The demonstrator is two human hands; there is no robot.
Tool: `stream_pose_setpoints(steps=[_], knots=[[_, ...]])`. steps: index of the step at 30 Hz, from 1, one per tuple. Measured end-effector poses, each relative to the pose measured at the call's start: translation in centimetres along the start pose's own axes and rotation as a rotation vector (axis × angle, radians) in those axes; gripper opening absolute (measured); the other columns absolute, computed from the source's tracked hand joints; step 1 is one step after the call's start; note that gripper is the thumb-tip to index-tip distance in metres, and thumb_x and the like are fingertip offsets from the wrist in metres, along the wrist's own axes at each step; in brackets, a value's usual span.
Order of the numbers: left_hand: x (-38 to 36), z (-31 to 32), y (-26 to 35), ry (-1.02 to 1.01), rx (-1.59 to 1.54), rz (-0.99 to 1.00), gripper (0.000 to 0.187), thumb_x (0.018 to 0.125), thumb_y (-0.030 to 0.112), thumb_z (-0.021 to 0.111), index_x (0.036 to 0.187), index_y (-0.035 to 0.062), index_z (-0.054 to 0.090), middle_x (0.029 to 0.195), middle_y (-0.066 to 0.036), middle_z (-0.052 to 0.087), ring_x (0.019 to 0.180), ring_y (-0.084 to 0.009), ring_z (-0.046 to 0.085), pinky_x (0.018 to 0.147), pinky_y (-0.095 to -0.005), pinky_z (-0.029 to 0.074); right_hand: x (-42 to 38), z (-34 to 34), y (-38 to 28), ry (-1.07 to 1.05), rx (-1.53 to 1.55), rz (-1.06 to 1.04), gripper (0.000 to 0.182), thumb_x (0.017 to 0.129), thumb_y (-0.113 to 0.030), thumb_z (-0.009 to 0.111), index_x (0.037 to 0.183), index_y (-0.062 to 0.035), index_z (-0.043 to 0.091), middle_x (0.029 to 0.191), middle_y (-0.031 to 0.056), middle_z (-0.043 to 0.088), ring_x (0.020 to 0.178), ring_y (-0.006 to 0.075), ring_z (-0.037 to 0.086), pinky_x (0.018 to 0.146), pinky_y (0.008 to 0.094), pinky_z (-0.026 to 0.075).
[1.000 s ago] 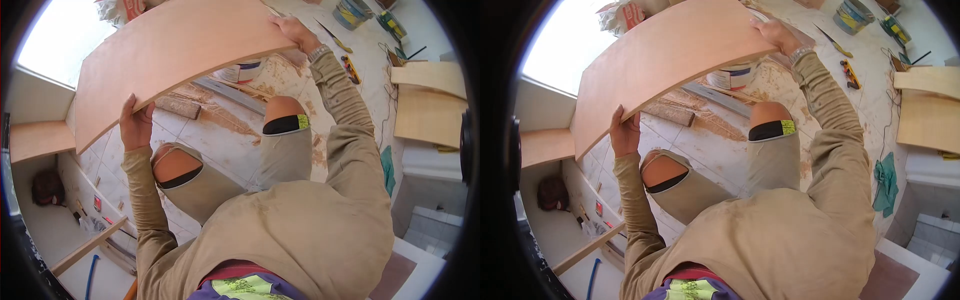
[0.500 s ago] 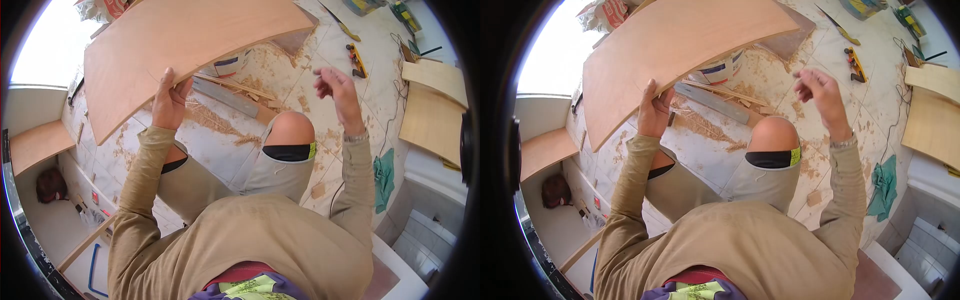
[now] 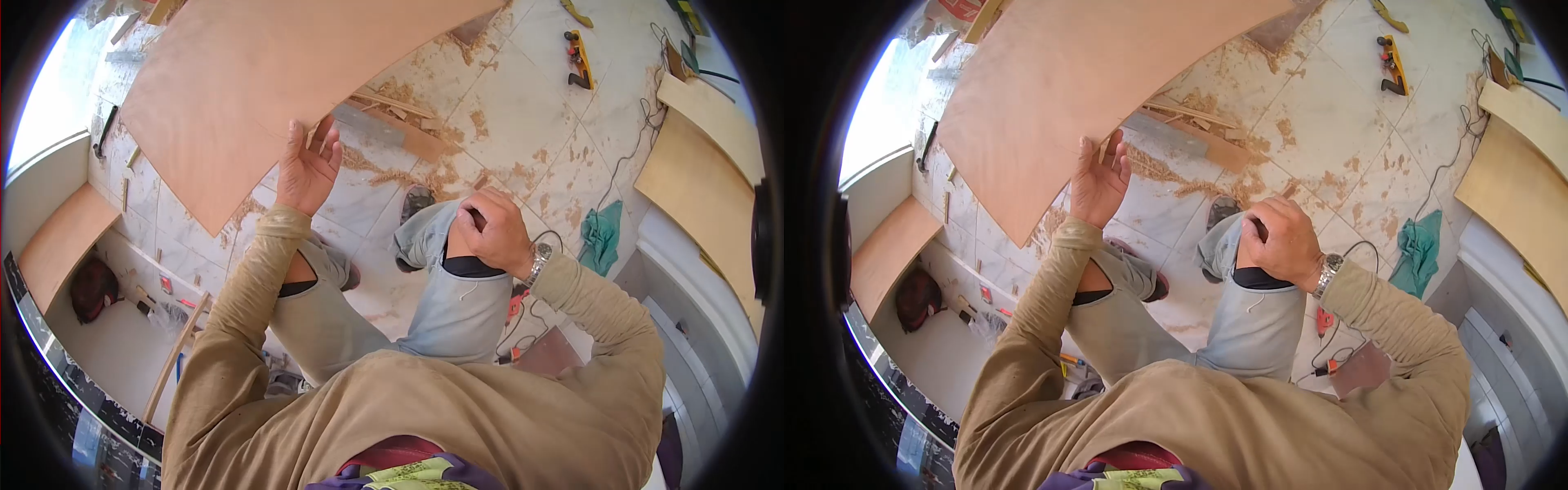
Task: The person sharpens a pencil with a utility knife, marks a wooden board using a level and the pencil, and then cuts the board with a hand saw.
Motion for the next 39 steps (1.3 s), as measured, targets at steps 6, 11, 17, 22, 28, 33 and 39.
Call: stream_pose_setpoints(steps=[6,11,17,22,28,33,39], knots=[[-1.7,-1.6,-4.5,0.292,0.085,0.156,0.022,0.102,0.028,0.062,0.118,0.0118,0.062,0.106,-0.001,0.068,0.097,-0.0181,0.066,0.088,-0.0344,0.055,-6.1,-0.8,-1.8,-0.061,0.096,0.108,0.009,0.08,-0.01,0.066,0.077,-0.008,0.059,0.077,0.0098,0.062,0.079,0.033,0.059,0.069,0.0445,0.043],[-6.8,6.1,-10.0,0.312,0.639,-0.097,0.039,0.105,0.031,0.057,0.133,0.0042,0.058,0.106,-0.007,0.071,0.09,-0.0166,0.07,0.083,-0.0322,0.056,-10.9,0.8,-2.9,-0.194,0.161,0.26,0.008,0.081,-0.014,0.065,0.078,-0.008,0.061,0.077,0.0115,0.063,0.081,0.0335,0.061,0.069,0.0471,0.045],[-0.3,14.3,-5.1,0.284,0.945,0.34,0.028,0.103,0.015,0.061,0.122,-0.0047,0.066,0.097,-0.005,0.071,0.089,-0.0122,0.068,0.085,-0.0267,0.056,-13.5,2.0,-2.3,-0.308,0.109,0.33,0.013,0.083,-0.019,0.065,0.079,-0.006,0.064,0.08,0.0142,0.065,0.082,0.0366,0.062,0.073,0.0483,0.049],[11.0,20.0,0.3,0.415,1.677,0.644,0.048,0.096,0.025,0.067,0.141,0.0112,0.056,0.136,-0.019,0.055,0.124,-0.0308,0.054,0.102,-0.0521,0.044,-11.7,1.3,2.2,-0.368,0.045,0.478,0.016,0.086,-0.02,0.062,0.084,-0.0053,0.067,0.088,0.0162,0.067,0.087,0.0388,0.064,0.077,0.0487,0.052],[17.4,22.4,-1.3,0.651,2.267,0.491,0.081,0.095,0.055,0.056,0.162,0.0216,0.024,0.168,-0.019,0.006,0.155,-0.0442,0.0,0.112,-0.0785,0.006,5.5,-12.3,19.1,-0.076,0.255,0.758,0.024,0.088,-0.024,0.063,0.088,-0.0025,0.074,0.082,0.0201,0.071,0.081,0.0383,0.07,0.072,0.0438,0.054],[18.3,19.9,-1.8,0.735,2.349,0.643,0.073,0.098,0.054,0.048,0.161,0.022,0.028,0.168,-0.017,0.01,0.155,-0.043,0.004,0.113,-0.0763,0.003,18.5,-25.4,35.4,0.057,-0.166,0.752,0.023,0.088,-0.024,0.061,0.091,-0.0065,0.076,0.091,0.0199,0.073,0.091,0.0406,0.071,0.082,0.0479,0.056],[18.7,19.8,-2.2,0.827,2.397,0.767,0.062,0.102,0.044,0.041,0.158,0.0183,0.034,0.166,-0.017,0.02,0.154,-0.0399,0.015,0.115,-0.0711,0.009,27.6,-29.6,57.2,-0.069,-0.437,0.93,0.04,0.088,-0.025,0.063,0.116,0.0026,0.064,0.111,0.0289,0.069,0.106,0.0436,0.067,0.092,0.0485,0.054]])
Point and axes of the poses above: each hand's wrist, its own x-axis towards the middle knuckle, its own z-axis out of the palm, y = z × x, the point moved 2 cm from there along x, towards the middle knuckle
